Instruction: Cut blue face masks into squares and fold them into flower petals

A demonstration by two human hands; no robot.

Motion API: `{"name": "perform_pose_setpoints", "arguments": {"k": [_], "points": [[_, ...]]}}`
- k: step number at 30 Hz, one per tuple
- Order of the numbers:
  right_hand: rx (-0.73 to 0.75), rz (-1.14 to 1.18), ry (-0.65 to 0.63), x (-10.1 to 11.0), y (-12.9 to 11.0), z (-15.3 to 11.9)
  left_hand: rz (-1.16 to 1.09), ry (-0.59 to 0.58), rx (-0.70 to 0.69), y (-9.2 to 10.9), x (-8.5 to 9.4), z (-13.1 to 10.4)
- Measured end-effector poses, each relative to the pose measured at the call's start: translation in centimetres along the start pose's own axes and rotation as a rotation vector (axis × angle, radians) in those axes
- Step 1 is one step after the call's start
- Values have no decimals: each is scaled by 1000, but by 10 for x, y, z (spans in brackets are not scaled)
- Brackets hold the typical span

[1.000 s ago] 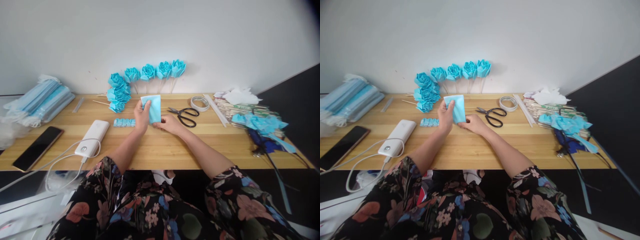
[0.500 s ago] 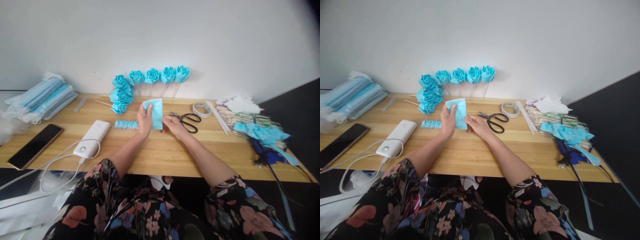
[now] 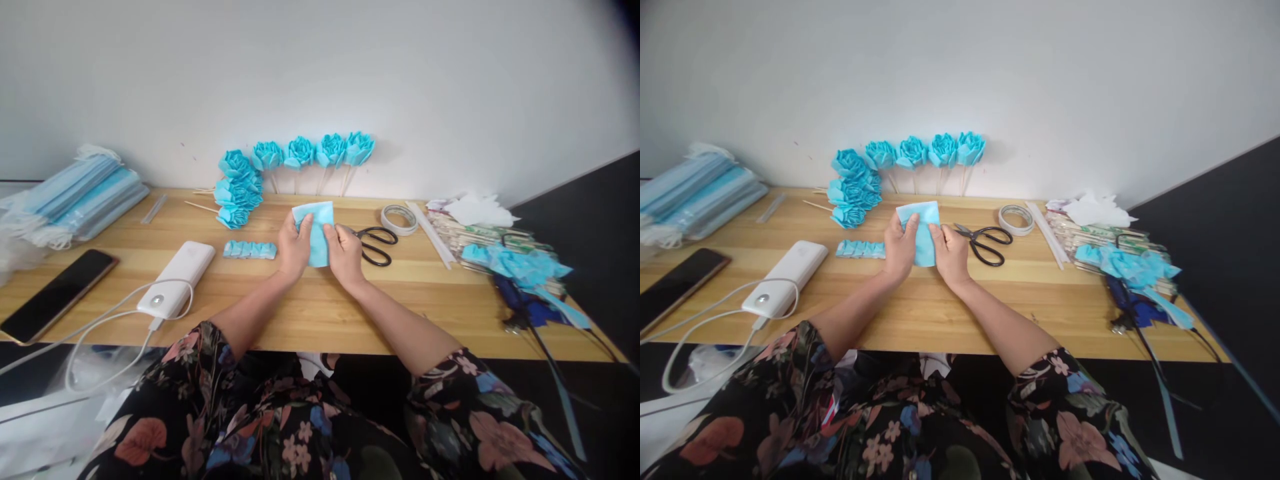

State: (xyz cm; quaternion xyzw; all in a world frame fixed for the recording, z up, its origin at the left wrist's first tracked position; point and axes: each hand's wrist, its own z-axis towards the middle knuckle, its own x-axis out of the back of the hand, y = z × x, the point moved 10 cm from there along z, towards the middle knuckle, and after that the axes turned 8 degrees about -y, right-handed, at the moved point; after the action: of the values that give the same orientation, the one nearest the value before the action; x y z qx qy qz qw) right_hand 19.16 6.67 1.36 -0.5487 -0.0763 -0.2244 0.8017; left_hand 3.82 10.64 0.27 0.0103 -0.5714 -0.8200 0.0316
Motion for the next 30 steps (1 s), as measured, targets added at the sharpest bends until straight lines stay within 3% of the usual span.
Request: {"name": "perform_pose_setpoints", "arguments": {"k": [6, 14, 22, 30], "points": [[-34, 30, 23, 5, 6, 2, -37, 2, 3, 3, -1, 0], [-289, 360, 22, 5, 55, 6, -52, 22, 10, -4, 5, 4], [-90, 87, -178, -16, 7, 0, -25, 17, -42, -2, 5, 4], [-52, 63, -158, -10, 9, 2, -61, 55, -9, -6, 14, 10]]}}
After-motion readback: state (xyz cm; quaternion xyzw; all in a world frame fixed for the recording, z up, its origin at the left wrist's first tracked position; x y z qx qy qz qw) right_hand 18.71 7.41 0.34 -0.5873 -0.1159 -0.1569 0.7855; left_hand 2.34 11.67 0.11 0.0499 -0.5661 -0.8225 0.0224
